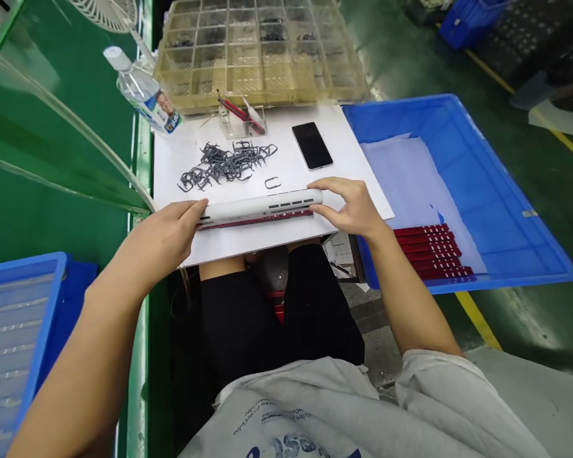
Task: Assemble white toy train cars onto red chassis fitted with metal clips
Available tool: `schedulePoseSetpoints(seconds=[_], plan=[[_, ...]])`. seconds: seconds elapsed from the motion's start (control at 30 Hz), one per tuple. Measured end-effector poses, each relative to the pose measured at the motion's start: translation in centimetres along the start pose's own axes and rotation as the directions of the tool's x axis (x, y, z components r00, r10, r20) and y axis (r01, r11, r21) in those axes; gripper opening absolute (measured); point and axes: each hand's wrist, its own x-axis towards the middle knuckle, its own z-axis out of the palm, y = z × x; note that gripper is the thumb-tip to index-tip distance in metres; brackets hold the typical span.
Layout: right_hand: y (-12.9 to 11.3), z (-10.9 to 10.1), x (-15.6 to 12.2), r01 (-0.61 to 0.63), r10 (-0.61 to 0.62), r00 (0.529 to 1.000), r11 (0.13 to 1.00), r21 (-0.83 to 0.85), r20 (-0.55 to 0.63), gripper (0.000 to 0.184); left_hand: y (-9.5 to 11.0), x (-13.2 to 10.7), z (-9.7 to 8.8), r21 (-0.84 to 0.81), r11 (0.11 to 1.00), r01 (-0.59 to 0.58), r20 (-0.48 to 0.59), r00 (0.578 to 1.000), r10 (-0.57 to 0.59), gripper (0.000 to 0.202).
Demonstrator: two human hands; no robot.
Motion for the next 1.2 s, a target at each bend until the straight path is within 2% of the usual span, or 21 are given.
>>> schedulePoseSetpoints(seconds=[0.1, 0.2, 0.43, 0.67, 0.77, 0.9, 1.07, 1.13, 1.2], plan=[[1.4, 1.0, 0.1, -0.010, 0.010, 0.999, 1.000, -0.002, 0.031, 0.050, 0.5, 0.8, 0.2, 0.138, 0.990, 0.006, 0.045, 0.999, -0.012, 0.057], [2.4, 1.7, 0.1, -0.021, 0.021, 0.999, 1.000, 0.010, 0.050, 0.052, 0.8, 1.3, 0.2, 0.206, 0.978, 0.015, 0.078, 0.996, -0.032, 0.059], [3.0, 1.3, 0.2, -0.024, 0.022, 0.995, 0.999, 0.029, 0.093, 0.054, 1.2, 1.2, 0.3, 0.228, 0.974, -0.001, 0.090, 0.996, -0.020, 0.055], [4.0, 1.8, 0.0, -0.056, 0.055, 0.986, 0.998, 0.005, 0.155, 0.054, 1.2, 1.2, 1.5, 0.230, 0.973, -0.002, 0.075, 0.997, -0.016, 0.054], [4.7, 1.8, 0.0, -0.069, 0.067, 0.980, 0.998, 0.002, 0.186, 0.056, 1.2, 1.3, 1.8, 0.229, 0.973, -0.009, 0.101, 0.995, -0.015, 0.055], [5.4, 1.6, 0.1, -0.044, 0.050, 0.974, 0.999, -0.032, 0.222, 0.054, 1.3, 1.2, 2.4, 0.210, 0.978, -0.008, 0.142, 0.990, -0.022, 0.056], [5.8, 2.1, 0.3, -0.042, 0.056, 0.968, 0.997, -0.063, 0.243, 0.052, 1.4, 1.2, 3.4, 0.106, 0.994, 0.039, 0.098, 0.994, -0.050, 0.057], [5.3, 2.2, 0.2, -0.076, 0.087, 0.968, 0.995, -0.057, 0.235, 0.054, 1.3, 1.1, 3.5, 0.043, 0.997, 0.058, 0.105, 0.993, -0.062, 0.060], [4.1, 1.7, -0.4, -0.162, 0.158, 0.966, 0.987, 0.004, 0.207, 0.055, 1.3, 0.5, 3.5, -0.075, 0.995, 0.066, 0.116, 0.992, -0.057, 0.064]])
